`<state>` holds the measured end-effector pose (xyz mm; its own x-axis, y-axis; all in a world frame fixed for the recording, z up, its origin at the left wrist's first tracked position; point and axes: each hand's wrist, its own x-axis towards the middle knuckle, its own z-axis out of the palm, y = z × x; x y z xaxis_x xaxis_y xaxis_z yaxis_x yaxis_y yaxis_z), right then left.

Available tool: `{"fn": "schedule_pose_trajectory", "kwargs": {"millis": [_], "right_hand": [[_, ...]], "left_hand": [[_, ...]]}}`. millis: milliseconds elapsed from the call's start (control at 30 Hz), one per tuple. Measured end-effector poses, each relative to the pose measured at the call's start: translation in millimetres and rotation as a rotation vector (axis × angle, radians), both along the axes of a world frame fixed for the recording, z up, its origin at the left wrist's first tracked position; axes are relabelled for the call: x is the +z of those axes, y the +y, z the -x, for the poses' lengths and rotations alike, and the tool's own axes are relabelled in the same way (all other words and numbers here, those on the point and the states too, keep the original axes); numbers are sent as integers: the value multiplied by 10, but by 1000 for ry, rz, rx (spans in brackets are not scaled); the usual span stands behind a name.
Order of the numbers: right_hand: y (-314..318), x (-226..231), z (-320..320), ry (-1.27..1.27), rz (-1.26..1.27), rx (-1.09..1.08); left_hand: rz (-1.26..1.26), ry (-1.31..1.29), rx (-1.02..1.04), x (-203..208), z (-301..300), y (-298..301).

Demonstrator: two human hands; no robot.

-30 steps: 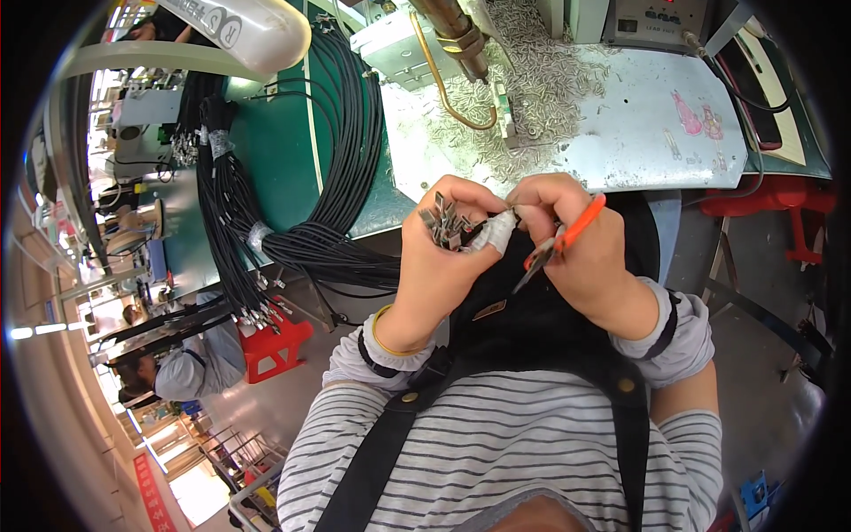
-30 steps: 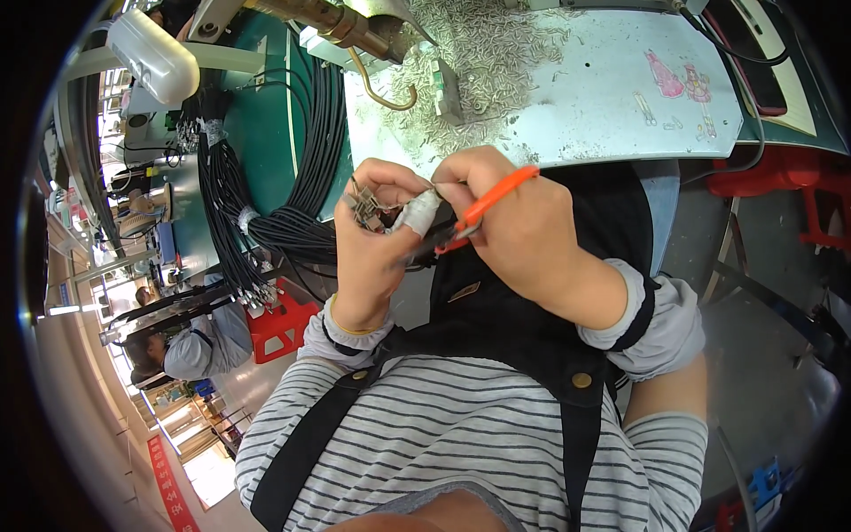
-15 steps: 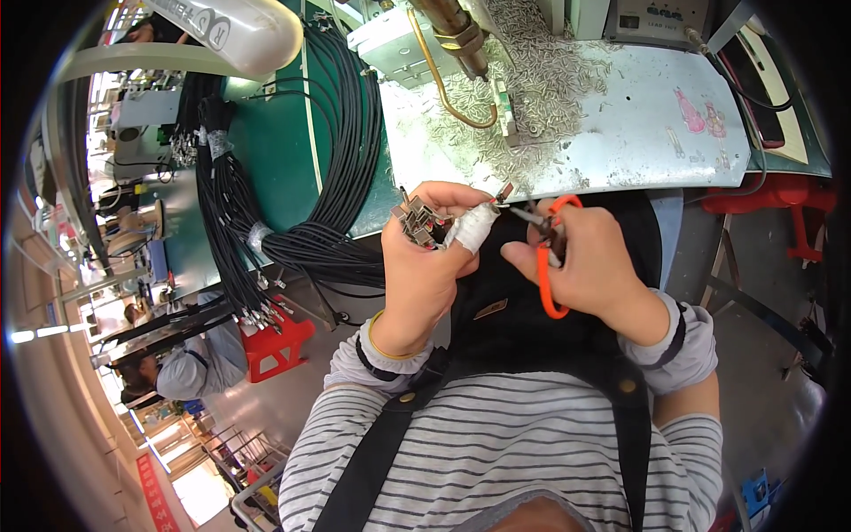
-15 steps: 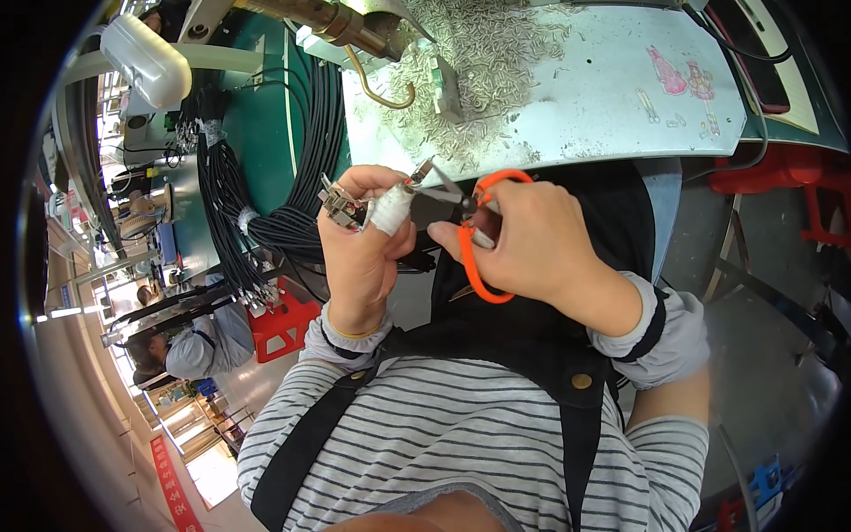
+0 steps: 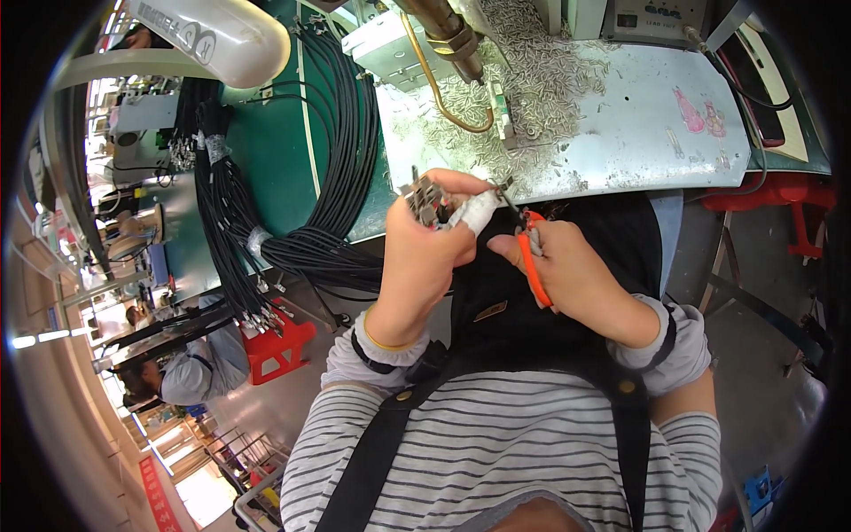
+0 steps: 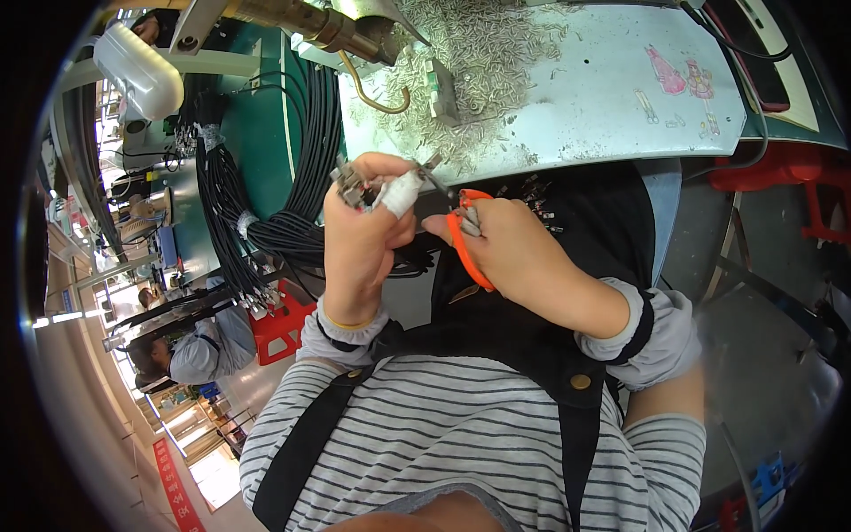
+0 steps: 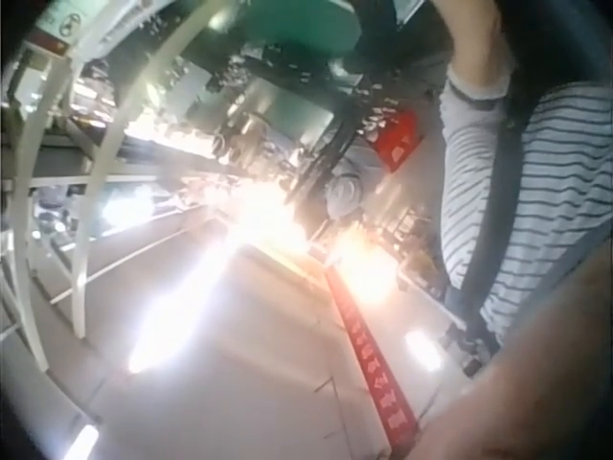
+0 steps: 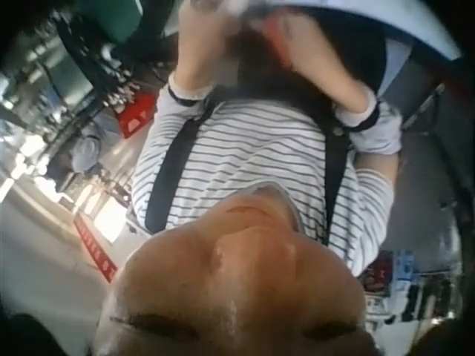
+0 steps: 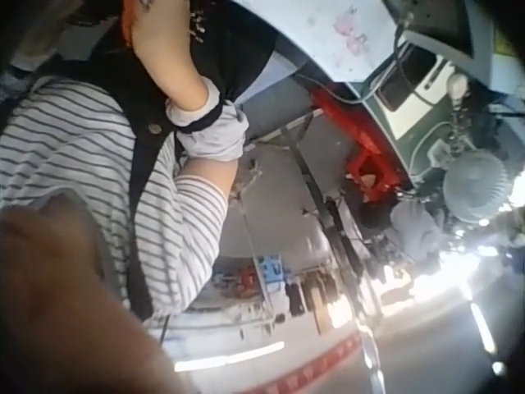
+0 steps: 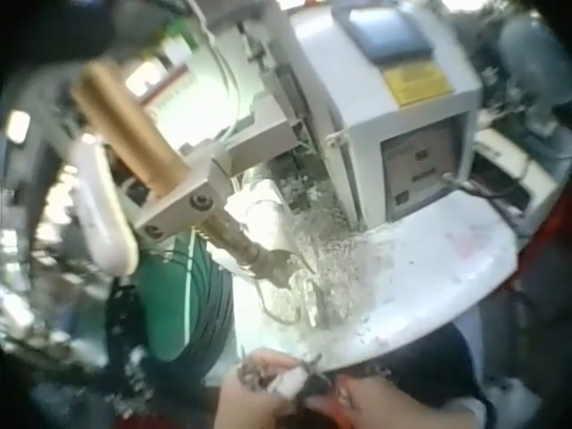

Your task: The person uses shears to trim the ends of individual wires in a bundle, then sets it aside to pick up another bundle and repeat the process.

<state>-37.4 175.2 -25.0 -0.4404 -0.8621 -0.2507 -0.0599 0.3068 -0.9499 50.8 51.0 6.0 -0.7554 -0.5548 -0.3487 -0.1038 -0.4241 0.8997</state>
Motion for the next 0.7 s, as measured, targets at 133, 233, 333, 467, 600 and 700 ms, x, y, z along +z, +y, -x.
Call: {"fn": "schedule_pose_trajectory", "kwargs": {"millis": [133, 233, 333, 467, 600, 700], "right_hand": [[19, 89, 91, -321, 46, -101], [-147, 184, 239, -461, 256, -435], [-340, 113, 465, -204, 227, -414], [-509, 87, 619, -137, 178, -355], [-541, 87, 635, -206, 175, -336], [-540, 82, 628, -234, 181, -340]], "left_hand": [[-225, 50, -117, -104, 197, -288], [-424, 134, -146, -144, 354, -431], [-417, 89, -96, -147, 483, -456], [-310, 50, -114, -97, 511, -456], [-254, 9, -127, -64, 524, -467], [-232, 12, -141, -83, 518, -491]]}}
